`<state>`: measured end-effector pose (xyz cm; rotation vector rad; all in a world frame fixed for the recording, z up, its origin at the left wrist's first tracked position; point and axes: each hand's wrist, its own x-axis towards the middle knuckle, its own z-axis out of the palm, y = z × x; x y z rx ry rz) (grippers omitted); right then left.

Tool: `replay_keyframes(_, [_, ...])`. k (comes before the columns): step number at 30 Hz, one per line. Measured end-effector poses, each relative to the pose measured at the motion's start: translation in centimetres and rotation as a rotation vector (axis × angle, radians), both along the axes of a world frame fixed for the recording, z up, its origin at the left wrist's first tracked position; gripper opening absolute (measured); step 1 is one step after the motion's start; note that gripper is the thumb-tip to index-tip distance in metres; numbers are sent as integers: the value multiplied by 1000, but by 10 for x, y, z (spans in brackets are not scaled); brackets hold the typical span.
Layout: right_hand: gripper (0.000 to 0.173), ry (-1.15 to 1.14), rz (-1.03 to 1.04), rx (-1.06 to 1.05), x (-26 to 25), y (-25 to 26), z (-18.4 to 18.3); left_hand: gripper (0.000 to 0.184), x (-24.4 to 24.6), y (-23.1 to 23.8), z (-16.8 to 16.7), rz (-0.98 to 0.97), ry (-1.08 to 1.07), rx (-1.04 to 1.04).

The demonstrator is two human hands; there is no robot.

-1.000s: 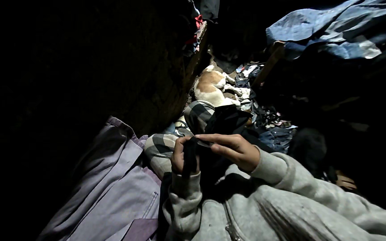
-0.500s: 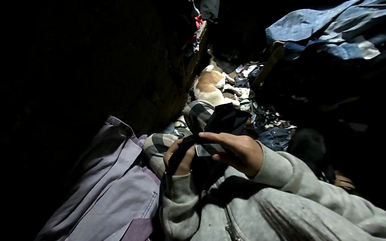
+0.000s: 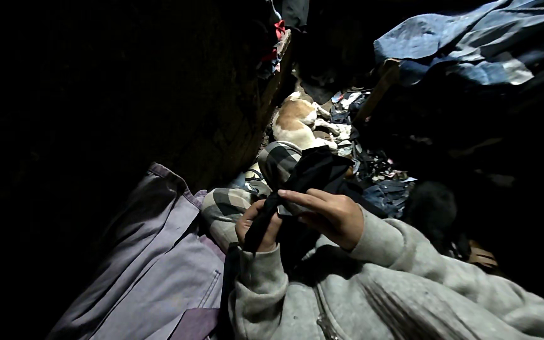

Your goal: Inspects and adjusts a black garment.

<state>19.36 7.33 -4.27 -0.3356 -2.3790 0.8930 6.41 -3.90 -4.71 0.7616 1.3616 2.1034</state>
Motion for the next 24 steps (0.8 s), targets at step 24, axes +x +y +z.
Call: replay_keyframes(24, [41,-16,-15,39,0,2,2,9,3,4,-5,142,231,-118])
